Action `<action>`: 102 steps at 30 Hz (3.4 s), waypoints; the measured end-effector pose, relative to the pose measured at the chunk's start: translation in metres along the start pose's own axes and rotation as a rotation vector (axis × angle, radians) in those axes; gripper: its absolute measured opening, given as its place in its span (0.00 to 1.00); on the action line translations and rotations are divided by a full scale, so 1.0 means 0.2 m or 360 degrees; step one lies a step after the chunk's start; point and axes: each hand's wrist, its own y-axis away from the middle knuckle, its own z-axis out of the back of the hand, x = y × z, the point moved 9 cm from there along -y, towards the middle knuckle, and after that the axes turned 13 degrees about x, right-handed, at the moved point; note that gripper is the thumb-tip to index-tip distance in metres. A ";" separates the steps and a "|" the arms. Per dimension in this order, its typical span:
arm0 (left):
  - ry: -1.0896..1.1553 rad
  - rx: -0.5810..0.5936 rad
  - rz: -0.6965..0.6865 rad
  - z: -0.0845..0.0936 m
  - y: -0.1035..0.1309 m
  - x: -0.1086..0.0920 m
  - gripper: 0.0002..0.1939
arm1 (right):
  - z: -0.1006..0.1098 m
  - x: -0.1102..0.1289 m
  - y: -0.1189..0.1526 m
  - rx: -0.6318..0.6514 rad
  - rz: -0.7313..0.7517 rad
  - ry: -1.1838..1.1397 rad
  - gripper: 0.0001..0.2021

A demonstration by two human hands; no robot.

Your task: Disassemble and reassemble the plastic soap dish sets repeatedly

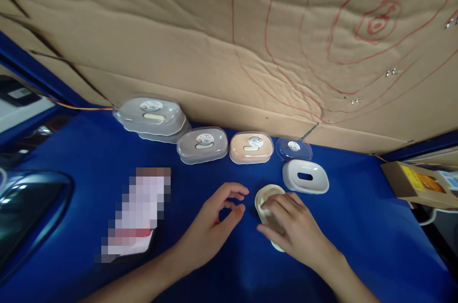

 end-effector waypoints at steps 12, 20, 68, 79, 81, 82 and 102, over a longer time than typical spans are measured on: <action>0.0668 -0.0133 0.0329 0.03 -0.03 0.12 0.21 | -0.03 0.18 0.02 -0.0102 0.0474 -0.0001 0.08; 0.1616 0.0010 0.0532 -0.09 -0.01 0.19 0.32 | 0.05 0.28 0.05 -0.0354 0.0615 0.0110 0.09; 0.1412 0.0021 0.0487 -0.08 0.00 0.14 0.20 | 0.12 -0.55 0.05 -0.0630 -0.0615 0.0350 0.27; 0.1328 0.0044 0.0502 -0.08 0.00 0.17 0.22 | 0.01 -0.52 0.08 0.0035 -0.0488 0.0206 0.44; 0.1317 0.0048 0.0506 -0.08 0.00 0.16 0.23 | 0.03 -0.52 0.10 0.0007 -0.0531 0.0156 0.43; 0.1315 0.0043 0.0509 -0.08 0.00 0.16 0.23 | 0.04 -0.53 0.10 -0.0022 -0.0555 0.0146 0.39; 0.1389 0.0283 0.0459 -0.19 0.01 0.17 0.22 | -0.01 0.09 0.03 -0.0192 0.0316 0.0185 0.43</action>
